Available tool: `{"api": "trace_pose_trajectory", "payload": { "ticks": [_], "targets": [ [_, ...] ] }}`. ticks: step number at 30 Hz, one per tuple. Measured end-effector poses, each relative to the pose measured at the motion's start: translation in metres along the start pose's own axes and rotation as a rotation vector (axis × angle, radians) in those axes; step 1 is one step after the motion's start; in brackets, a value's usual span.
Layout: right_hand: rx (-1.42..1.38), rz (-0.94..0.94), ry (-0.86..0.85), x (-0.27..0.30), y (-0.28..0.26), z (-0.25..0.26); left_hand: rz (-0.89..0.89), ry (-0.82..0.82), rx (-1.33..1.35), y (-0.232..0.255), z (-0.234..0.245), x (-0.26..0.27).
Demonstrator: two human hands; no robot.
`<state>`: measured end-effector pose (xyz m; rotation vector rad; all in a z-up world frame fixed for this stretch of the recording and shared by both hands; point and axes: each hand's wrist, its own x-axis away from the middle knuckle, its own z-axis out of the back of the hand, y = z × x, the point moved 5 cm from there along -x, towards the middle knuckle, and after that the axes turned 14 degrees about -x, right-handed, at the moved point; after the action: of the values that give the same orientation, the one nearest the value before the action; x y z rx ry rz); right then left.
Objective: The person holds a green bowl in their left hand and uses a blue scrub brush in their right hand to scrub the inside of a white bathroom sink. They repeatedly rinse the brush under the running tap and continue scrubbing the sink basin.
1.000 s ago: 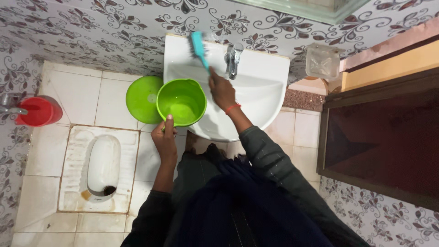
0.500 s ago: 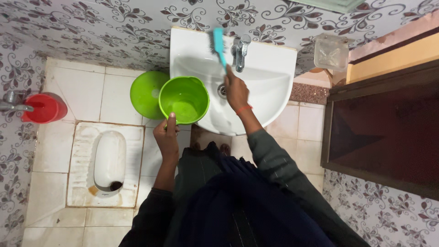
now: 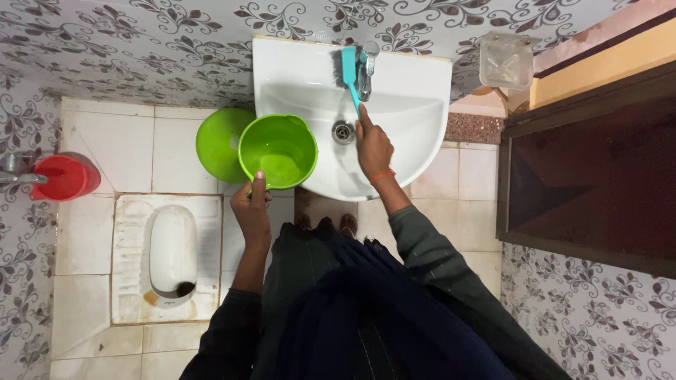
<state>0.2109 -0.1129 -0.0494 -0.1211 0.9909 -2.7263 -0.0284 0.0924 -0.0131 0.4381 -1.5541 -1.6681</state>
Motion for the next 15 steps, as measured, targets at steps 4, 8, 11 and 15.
{"api": "trace_pose_trajectory", "payload": {
  "ticks": [4, 8, 11, 15],
  "targets": [
    [-0.190, 0.010, -0.126, -0.013, -0.026, -0.033, 0.000, 0.011, 0.005, 0.000, 0.005, 0.003],
    [-0.066, 0.231, -0.185, 0.006, -0.059, -0.053, 0.030, 0.029, -0.010, 0.000, 0.010, 0.008],
    [-0.107, 0.112, -0.186, 0.018, -0.052, -0.047, 0.058, 0.028, -0.001, -0.004, 0.012, 0.011],
    [-0.064, -0.007, -0.009, 0.017, -0.021, -0.003, 0.040, 0.020, -0.004, -0.010, 0.014, 0.012]
  ]
}}
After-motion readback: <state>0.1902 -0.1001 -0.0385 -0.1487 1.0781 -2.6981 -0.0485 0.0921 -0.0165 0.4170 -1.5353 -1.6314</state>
